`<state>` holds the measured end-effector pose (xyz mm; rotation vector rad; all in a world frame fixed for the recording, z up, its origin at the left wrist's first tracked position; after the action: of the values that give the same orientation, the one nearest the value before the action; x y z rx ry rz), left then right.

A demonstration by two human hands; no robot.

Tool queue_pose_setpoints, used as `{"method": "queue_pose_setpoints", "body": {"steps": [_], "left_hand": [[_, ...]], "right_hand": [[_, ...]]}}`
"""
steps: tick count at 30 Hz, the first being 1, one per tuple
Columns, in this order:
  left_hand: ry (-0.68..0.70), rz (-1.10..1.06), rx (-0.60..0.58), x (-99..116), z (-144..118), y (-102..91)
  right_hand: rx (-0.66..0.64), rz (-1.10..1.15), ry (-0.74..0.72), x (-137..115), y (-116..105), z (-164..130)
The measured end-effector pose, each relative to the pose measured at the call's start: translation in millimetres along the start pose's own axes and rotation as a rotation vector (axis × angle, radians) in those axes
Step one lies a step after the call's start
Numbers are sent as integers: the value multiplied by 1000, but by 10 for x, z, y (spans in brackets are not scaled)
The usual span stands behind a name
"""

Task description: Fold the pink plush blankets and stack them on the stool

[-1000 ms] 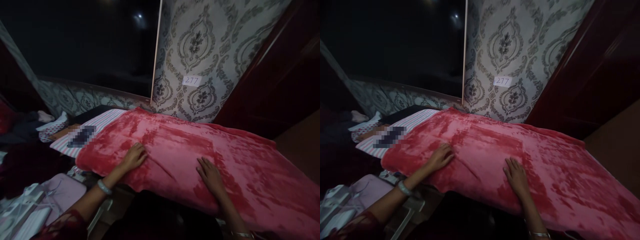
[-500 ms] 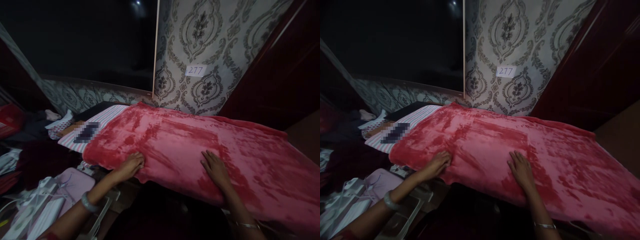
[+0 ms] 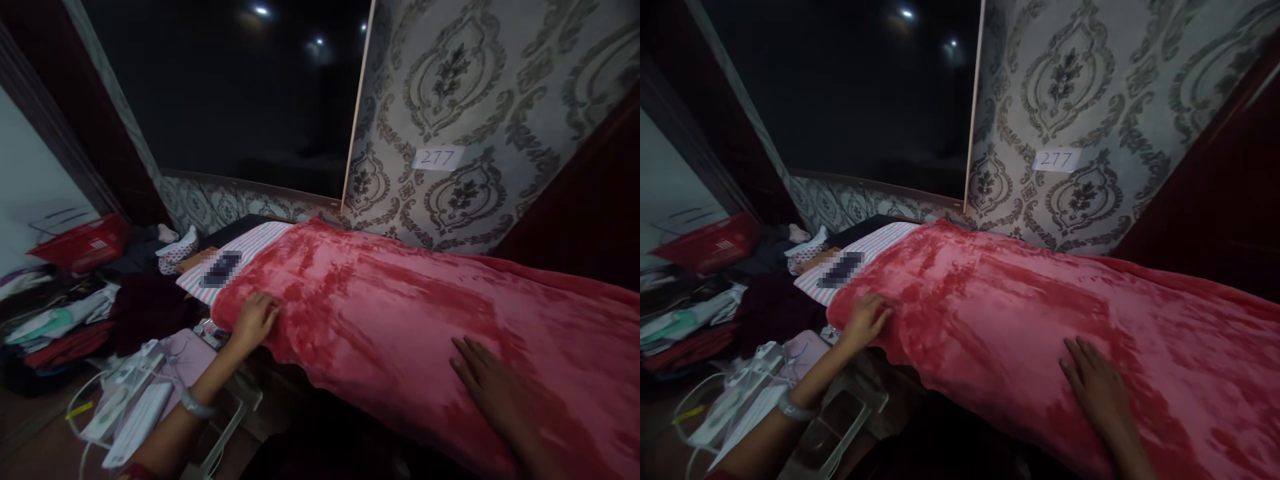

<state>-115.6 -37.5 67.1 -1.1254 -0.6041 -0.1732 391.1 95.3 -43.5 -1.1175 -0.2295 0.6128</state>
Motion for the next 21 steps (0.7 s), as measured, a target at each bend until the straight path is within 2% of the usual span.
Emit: {"method": "queue_pose_setpoints", "body": {"steps": [2, 5, 7, 9, 13, 17, 19, 21], "left_hand": [[-158, 35, 141, -393, 42, -173], [-417, -110, 293, -946, 3, -341], [-552, -225, 363, -1224, -50, -376], [-642, -282, 399, -1409, -87, -363], [-775, -404, 379, -1606, -123, -250], [-853, -557, 292, -1629, -155, -166], [-869, -616, 282, -1597, -171, -216], [-881, -688, 338, -1561, -194, -357]], "right_hand": [[1, 10, 5, 30, 24, -7], [-14, 5, 16, 30, 16, -5], [-25, -13, 2, -5, -13, 3], [-34, -38, -14, -49, -49, 9], [-35, -67, -18, -97, -95, 7], [-29, -79, -28, -105, -97, -1], [-20, -85, -33, -107, -100, -5], [-14, -85, -46, -112, -103, -7]]}}
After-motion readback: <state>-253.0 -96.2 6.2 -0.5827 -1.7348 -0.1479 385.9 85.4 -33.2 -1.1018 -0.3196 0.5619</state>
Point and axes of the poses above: each hand's wrist, its own z-axis towards the middle knuckle, its own y-axis out of the palm, x = y × z, the point moved 6 cm from there along z, towards the middle knuckle, and after that the axes turned 15 degrees about -y, right-handed, at the moved point
